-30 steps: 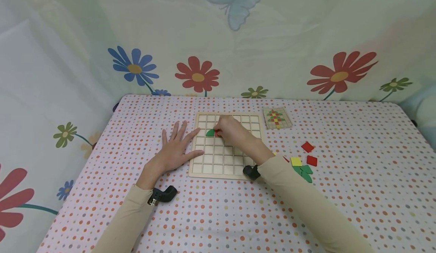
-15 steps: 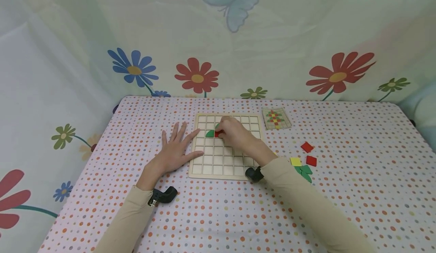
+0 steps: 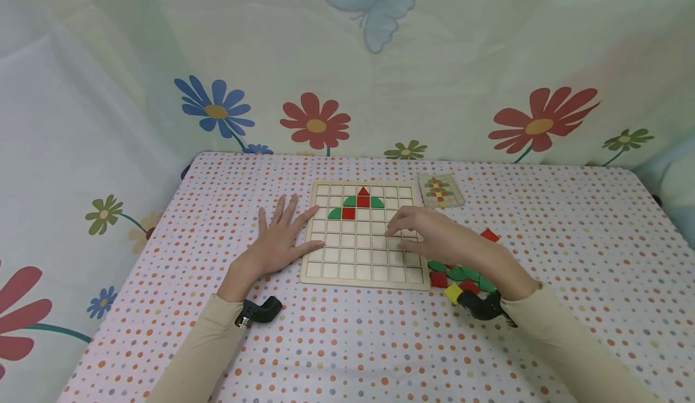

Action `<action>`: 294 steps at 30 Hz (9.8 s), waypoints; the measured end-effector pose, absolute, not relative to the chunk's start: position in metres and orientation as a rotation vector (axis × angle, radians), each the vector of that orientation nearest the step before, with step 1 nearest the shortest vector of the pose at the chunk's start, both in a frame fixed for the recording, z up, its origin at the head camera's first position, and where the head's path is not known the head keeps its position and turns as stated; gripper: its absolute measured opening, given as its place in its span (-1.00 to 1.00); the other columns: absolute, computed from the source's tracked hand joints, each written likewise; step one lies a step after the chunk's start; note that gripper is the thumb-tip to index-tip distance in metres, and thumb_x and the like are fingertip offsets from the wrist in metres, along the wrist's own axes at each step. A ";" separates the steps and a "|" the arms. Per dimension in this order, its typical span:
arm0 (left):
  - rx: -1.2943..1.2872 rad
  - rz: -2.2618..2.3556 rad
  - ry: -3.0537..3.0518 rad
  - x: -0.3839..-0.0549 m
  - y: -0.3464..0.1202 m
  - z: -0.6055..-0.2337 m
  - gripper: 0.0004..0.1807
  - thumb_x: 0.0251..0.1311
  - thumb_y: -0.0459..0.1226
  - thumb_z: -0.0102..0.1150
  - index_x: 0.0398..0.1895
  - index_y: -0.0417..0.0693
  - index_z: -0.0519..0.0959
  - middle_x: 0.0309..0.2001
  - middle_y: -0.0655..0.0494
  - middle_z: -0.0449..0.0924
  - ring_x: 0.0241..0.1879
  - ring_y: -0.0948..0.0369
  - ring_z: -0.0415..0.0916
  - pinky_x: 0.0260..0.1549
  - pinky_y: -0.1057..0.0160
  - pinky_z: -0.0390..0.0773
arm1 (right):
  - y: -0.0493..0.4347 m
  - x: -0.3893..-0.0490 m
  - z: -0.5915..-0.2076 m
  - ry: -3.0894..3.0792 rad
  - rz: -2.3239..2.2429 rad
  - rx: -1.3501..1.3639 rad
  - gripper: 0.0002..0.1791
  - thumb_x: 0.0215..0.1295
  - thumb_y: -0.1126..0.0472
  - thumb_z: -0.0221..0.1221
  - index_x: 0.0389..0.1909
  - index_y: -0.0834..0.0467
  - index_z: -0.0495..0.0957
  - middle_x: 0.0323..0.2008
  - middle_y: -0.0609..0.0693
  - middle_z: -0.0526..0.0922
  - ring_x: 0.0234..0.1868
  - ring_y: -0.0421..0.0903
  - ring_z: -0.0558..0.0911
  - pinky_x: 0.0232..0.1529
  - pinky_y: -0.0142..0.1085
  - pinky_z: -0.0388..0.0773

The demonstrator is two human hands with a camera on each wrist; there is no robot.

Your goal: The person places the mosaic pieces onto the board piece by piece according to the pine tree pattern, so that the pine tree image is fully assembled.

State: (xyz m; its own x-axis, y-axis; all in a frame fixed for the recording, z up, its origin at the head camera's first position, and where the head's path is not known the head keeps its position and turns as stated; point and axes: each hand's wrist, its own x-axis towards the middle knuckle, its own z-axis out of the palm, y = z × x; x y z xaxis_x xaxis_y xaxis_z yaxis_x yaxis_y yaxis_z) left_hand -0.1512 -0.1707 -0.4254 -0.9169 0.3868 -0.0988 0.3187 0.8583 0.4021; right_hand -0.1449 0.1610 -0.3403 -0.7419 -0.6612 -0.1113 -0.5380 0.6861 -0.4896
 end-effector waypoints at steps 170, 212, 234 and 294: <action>0.548 0.562 2.867 -0.150 -0.172 -0.429 -0.07 0.39 0.27 0.14 0.71 0.22 0.09 0.70 -0.19 -0.33 0.65 -0.20 -0.53 0.42 -0.49 -0.53 | 0.297 -0.160 -0.370 2.792 -0.645 -0.199 -0.60 0.18 0.31 0.51 -0.03 0.44 0.68 -0.26 0.19 0.72 -0.19 0.16 0.65 -0.19 -0.02 0.65; 0.540 0.587 2.860 -0.151 -0.172 -0.428 -0.07 0.39 0.27 0.14 0.71 0.20 0.09 0.70 -0.18 -0.33 0.66 -0.17 -0.55 0.42 -0.47 -0.55 | 0.213 -0.174 -0.338 2.837 -0.837 -0.613 -0.86 0.20 0.48 0.44 -0.30 0.26 0.68 -0.33 0.05 0.72 -0.24 0.02 0.67 -0.12 -0.02 0.70; 0.560 0.586 2.866 -0.153 -0.172 -0.428 -0.07 0.39 0.27 0.15 0.71 0.22 0.08 0.70 -0.16 -0.36 0.66 -0.16 -0.56 0.42 -0.48 -0.56 | 0.136 -0.211 -0.373 2.675 -0.948 -0.768 -0.89 0.31 0.47 0.36 -0.19 0.30 0.77 -0.18 0.13 0.80 -0.13 0.06 0.74 -0.05 -0.06 0.70; 0.555 0.552 2.877 -0.151 -0.171 -0.428 -0.07 0.40 0.27 0.13 0.71 0.20 0.08 0.70 -0.20 -0.34 0.65 -0.20 -0.53 0.42 -0.48 -0.54 | 0.176 -0.157 -0.350 2.540 -0.874 -0.735 -0.69 0.44 0.33 0.30 0.15 0.27 0.68 0.11 0.13 0.71 0.12 0.11 0.65 0.13 0.03 0.62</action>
